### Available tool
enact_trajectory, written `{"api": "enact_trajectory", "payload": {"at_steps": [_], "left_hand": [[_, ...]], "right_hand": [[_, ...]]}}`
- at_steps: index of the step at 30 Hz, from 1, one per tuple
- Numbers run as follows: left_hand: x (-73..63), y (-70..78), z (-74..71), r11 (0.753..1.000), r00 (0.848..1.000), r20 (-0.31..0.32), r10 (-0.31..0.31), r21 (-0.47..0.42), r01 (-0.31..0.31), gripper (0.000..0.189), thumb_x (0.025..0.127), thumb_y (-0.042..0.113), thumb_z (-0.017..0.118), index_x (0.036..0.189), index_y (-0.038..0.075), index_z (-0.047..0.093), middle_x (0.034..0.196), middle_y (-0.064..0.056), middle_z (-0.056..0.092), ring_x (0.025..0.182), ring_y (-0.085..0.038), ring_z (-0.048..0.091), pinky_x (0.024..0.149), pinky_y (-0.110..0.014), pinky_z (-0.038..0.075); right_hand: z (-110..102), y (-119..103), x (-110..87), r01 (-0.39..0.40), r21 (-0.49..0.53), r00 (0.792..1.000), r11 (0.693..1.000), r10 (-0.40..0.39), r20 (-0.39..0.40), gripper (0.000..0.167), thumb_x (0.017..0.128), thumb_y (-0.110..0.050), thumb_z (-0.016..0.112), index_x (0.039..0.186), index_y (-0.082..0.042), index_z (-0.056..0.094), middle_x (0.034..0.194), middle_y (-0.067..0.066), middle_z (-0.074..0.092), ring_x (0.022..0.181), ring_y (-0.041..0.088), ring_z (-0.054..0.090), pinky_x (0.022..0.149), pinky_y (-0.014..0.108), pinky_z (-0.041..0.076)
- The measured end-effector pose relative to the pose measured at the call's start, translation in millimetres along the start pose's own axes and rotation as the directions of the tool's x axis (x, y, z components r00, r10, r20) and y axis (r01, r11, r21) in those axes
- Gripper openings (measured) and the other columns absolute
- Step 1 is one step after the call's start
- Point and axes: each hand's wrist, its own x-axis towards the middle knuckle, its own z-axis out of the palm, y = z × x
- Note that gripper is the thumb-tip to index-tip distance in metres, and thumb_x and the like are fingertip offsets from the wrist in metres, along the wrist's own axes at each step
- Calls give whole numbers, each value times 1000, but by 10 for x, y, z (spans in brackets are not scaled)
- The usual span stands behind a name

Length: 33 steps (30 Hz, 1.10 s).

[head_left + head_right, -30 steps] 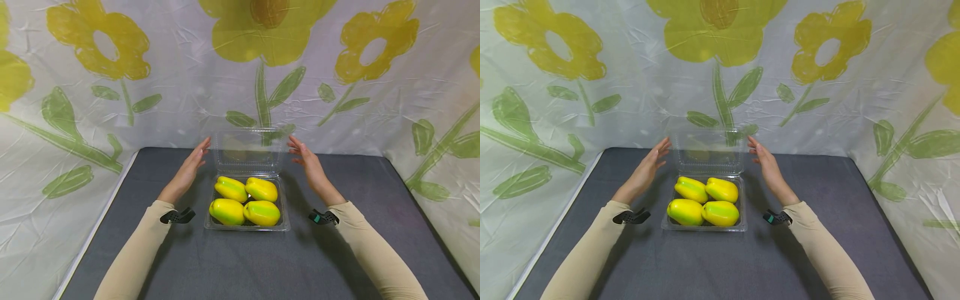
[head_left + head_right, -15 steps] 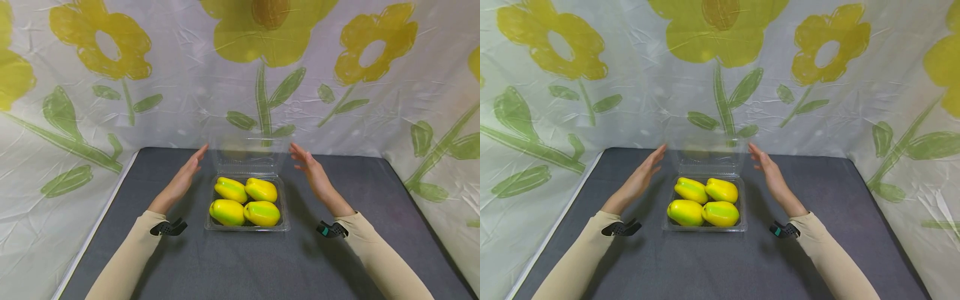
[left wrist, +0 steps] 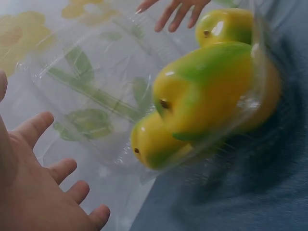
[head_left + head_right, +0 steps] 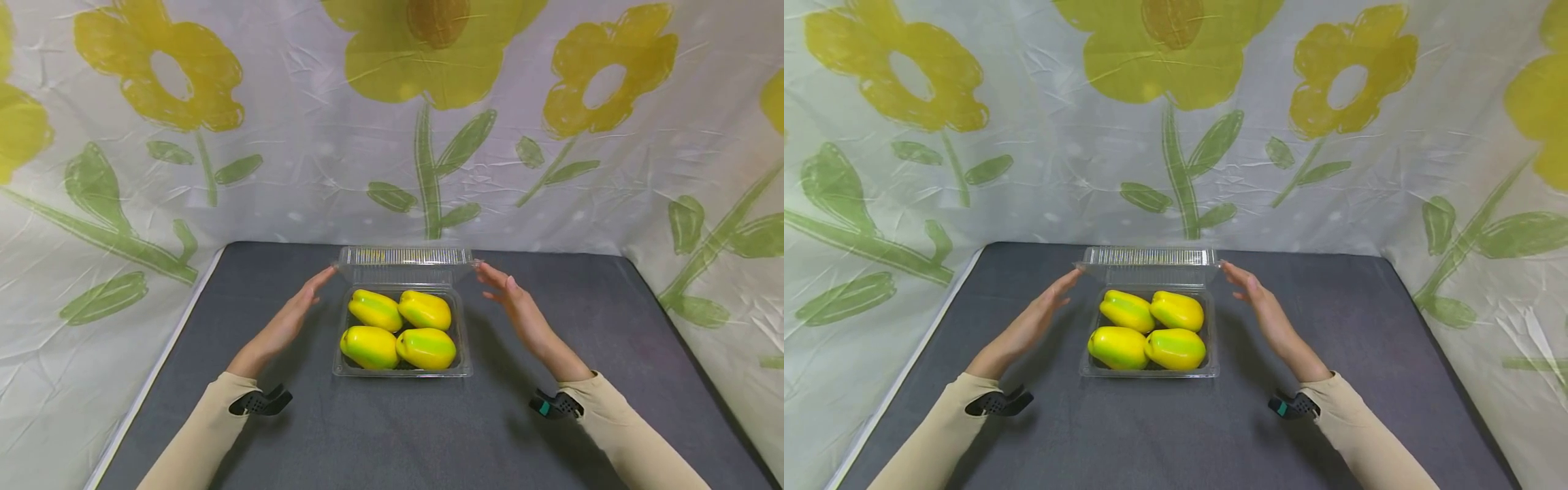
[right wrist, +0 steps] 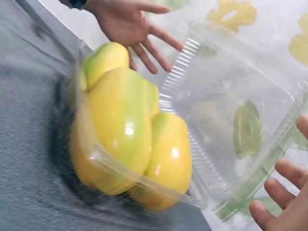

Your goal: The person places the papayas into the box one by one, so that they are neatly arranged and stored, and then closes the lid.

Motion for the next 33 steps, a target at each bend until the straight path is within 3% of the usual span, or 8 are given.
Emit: {"api": "enact_trajectory", "payload": {"at_steps": [3, 6, 12, 15, 19, 24, 29, 33], "left_hand": [[-64, -20, 25, 1000, 1000, 4, -8, 4, 8, 55, 110, 38, 12, 160, 15, 19, 168, -11, 10, 156, -35, 2, 116, -72, 12], [-129, -24, 51, 1000, 1000, 15, -3, 13, 2, 54, 110, 37, 11, 159, 17, 20, 168, -12, 12, 155, -37, 5, 115, -74, 12], [-299, -106, 86, 1000, 998, 59, 0, 24, -1, 54, 110, 37, 11, 159, 18, 24, 167, -17, 10, 153, -44, 6, 111, -78, 13], [-385, -158, 98, 999, 997, 81, -11, 40, 8, 52, 110, 33, 14, 158, 17, 26, 167, -19, 8, 152, -47, 6, 109, -81, 11], [-472, -201, 130, 995, 994, 103, -37, 91, 27, 48, 110, 26, 24, 158, 20, 28, 167, -20, 8, 152, -50, 6, 107, -82, 12], [-540, -249, 192, 989, 992, 108, -58, 139, 43, 52, 107, 18, 40, 157, 22, 29, 166, -20, 10, 151, -50, 9, 106, -81, 18], [-574, -301, 259, 980, 994, 72, -88, 184, 74, 57, 102, 22, 54, 155, 25, 33, 165, -17, 17, 150, -48, 16, 107, -80, 21], [-595, -342, 305, 976, 993, 33, -114, 193, 105, 59, 99, 26, 61, 152, 28, 37, 161, -11, 30, 148, -43, 28, 111, -73, 27]], "right_hand": [[27, -1, -78, 31, 5, 999, 999, -31, 4, 60, 109, -45, 14, 157, -12, 30, 161, -5, 33, 142, 3, 36, 110, 25, 36], [48, 2, -150, 50, 5, 999, 999, -50, 14, 59, 109, -42, 15, 155, -10, 34, 157, -12, 38, 139, -1, 39, 107, 19, 37], [35, 28, -310, 48, -1, 995, 999, -48, 91, 57, 110, -37, 16, 150, -4, 42, 160, 12, 33, 142, -1, 36, 108, 18, 39], [9, 44, -395, 35, -48, 991, 998, -28, 130, 54, 111, -32, 17, 145, -6, 50, 160, 17, 31, 142, -2, 35, 107, 19, 41], [-15, 89, -495, 30, -127, 988, 991, -10, 155, 47, 110, -22, 22, 140, -11, 57, 159, 15, 34, 141, 3, 40, 106, 21, 43], [18, 165, -563, 25, -166, 986, 986, 3, 167, 38, 107, -10, 34, 134, -11, 62, 156, 21, 36, 138, 9, 45, 103, 21, 45], [61, 246, -602, -43, -182, 984, 982, 73, 161, 31, 102, -9, 50, 129, -14, 66, 155, 20, 37, 136, 1, 42, 98, 22, 47], [97, 311, -622, -88, -190, 977, 978, 122, 174, 30, 98, -11, 60, 128, -13, 66, 154, 22, 39, 126, -2, 49, 92, 25, 52]]}}
